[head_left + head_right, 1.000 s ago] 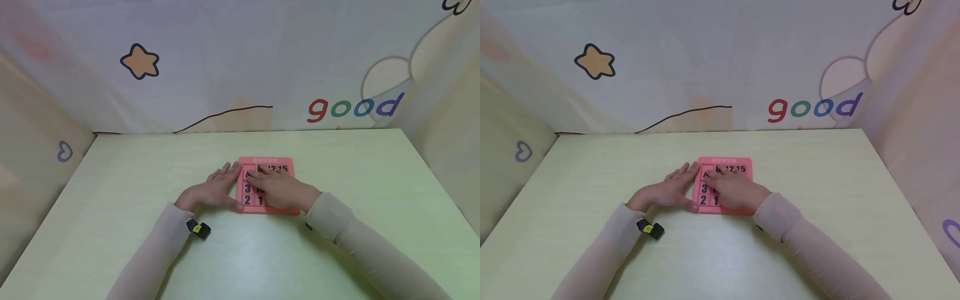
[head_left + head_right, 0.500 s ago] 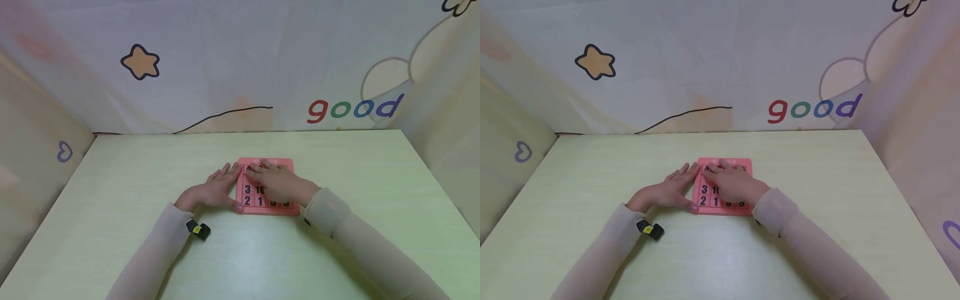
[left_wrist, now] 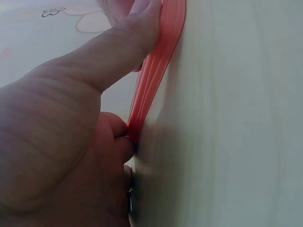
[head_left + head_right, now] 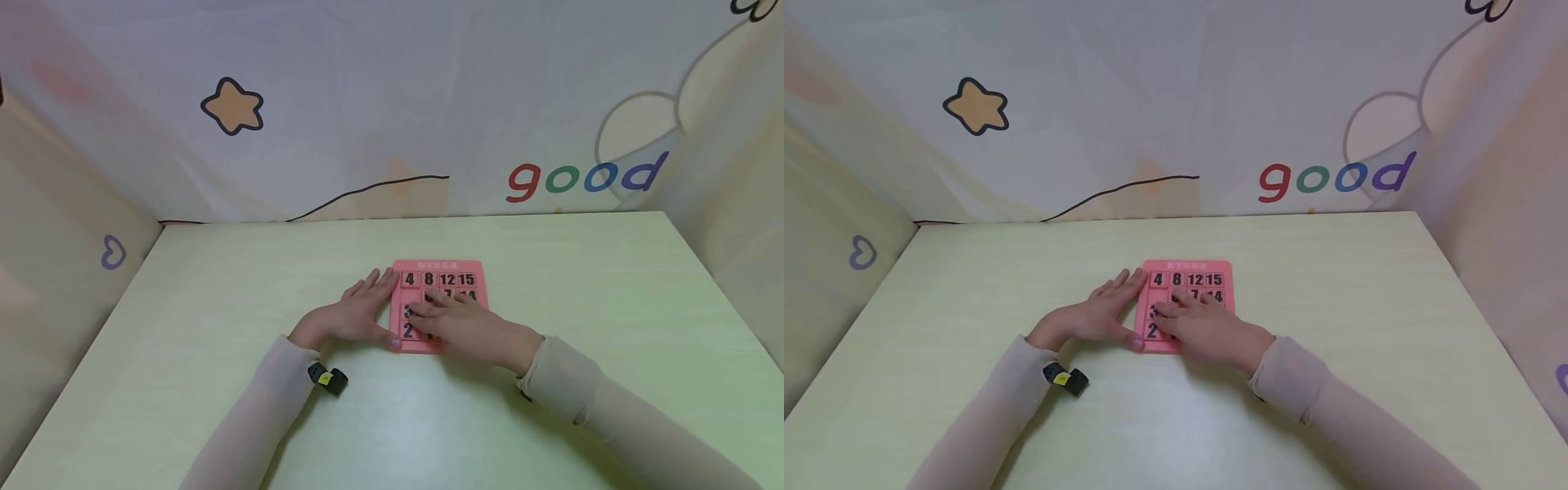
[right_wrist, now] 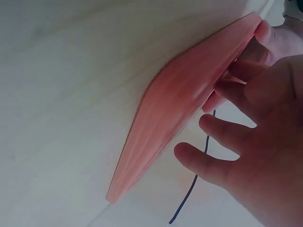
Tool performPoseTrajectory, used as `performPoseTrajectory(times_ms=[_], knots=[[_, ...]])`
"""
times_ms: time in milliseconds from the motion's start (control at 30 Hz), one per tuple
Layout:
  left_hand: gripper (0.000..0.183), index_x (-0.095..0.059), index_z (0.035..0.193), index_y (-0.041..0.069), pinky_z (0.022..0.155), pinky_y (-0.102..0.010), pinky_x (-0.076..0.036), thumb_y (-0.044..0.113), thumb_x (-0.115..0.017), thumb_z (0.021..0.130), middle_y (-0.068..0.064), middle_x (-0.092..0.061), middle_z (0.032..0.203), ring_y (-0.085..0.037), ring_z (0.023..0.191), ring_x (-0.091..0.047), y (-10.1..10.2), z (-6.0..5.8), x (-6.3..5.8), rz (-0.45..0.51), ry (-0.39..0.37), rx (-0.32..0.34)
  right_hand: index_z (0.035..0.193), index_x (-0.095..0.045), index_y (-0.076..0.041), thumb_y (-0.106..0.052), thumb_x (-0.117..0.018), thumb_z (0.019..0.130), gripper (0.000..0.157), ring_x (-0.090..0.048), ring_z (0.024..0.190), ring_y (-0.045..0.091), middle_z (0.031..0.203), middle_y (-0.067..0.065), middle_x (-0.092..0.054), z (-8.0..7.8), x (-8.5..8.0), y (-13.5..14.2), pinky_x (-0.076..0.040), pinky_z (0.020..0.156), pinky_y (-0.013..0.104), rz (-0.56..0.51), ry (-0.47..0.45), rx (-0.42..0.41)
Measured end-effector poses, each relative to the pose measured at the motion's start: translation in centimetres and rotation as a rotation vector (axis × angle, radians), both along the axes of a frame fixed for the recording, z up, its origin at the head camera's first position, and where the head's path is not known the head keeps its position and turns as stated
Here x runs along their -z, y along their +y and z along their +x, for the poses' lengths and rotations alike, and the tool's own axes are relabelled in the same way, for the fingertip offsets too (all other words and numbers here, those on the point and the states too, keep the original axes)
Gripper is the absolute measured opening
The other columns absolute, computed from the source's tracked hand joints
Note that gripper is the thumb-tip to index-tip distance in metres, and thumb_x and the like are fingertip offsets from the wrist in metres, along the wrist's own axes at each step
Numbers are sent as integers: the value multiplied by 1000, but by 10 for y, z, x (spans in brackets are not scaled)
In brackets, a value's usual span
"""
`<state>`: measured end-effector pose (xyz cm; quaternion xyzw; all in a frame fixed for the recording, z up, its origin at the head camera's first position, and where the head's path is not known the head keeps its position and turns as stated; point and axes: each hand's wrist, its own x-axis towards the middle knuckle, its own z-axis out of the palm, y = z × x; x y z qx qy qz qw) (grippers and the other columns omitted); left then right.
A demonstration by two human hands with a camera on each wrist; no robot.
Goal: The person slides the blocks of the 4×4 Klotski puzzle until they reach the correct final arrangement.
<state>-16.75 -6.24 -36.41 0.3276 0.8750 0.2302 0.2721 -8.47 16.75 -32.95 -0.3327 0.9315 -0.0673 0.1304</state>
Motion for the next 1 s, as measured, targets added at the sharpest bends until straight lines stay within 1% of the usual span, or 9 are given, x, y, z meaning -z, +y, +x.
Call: performPoseTrajectory(times_ms=[100, 233, 367, 500, 600, 700, 833, 900, 1000], knots=[[121, 3, 163, 16, 121, -38, 7, 53, -79, 82, 3, 8, 168, -14, 150, 19, 0, 1, 0, -9, 5, -7, 149, -53, -13, -3, -61, 99, 52, -21, 150, 37, 157, 8, -41, 0, 1, 0, -28, 111, 68, 11, 21, 5], [121, 3, 163, 16, 121, -38, 7, 53, -79, 82, 2, 9, 168, -15, 151, 19, 0, 2, -1, -11, 5, -8, 149, -53, -16, -8, -61, 99, 52, -25, 148, 39, 156, 7, -43, -3, -1, -2, -31, 108, 70, 37, 44, 17], [119, 2, 163, 17, 121, -38, 7, 53, -79, 83, 3, 7, 168, -15, 151, 19, 0, 3, -3, -10, 4, -6, 149, -54, -19, -14, -59, 99, 51, -25, 148, 40, 157, 7, -42, -12, -5, -4, -29, 109, 70, 54, 21, 63], [119, 2, 163, 17, 121, -39, 7, 53, -79, 83, 4, 7, 168, -15, 151, 19, 0, 4, -5, -9, 10, -1, 148, -55, -23, -13, -54, 99, 51, -19, 150, 41, 160, 8, -36, -21, -8, -4, -22, 112, 69, 58, -35, 146], [119, 2, 163, 16, 121, -39, 7, 53, -78, 83, 3, 8, 168, -16, 151, 19, 1, 4, -5, -4, 13, 8, 148, -55, -24, -12, -54, 99, 50, -17, 150, 42, 160, 10, -34, -24, -9, -3, -20, 113, 69, 56, -67, 175], [120, 3, 163, 16, 121, -38, 8, 54, -78, 83, 3, 9, 168, -16, 151, 19, 2, 3, -5, -9, 11, 12, 150, -53, -21, -14, -54, 101, 49, -18, 149, 43, 161, 13, -33, -22, -9, -3, -22, 113, 68, 67, -63, 154], [120, 3, 163, 15, 121, -38, 8, 54, -78, 83, 2, 9, 168, -16, 151, 19, 1, 3, -6, -16, 10, 9, 152, -49, -16, -15, -57, 102, 51, -22, 148, 43, 161, 16, -33, -14, -9, -6, -29, 110, 68, 72, -20, 89], [119, 3, 163, 15, 121, -38, 8, 53, -78, 83, 2, 8, 168, -16, 151, 18, 1, 3, -6, -20, 12, 8, 152, -48, -14, -13, -59, 102, 51, -24, 148, 43, 160, 14, -34, -7, -9, -7, -32, 108, 68, 67, -8, 49], [119, 2, 163, 15, 121, -38, 8, 53, -78, 84, 2, 7, 168, -16, 151, 18, 1, 3, -6, -14, 11, 4, 151, -51, -14, -11, -62, 100, 52, -28, 147, 41, 158, 10, -40, 4, -11, -9, -34, 107, 68, 67, -2, -2]])
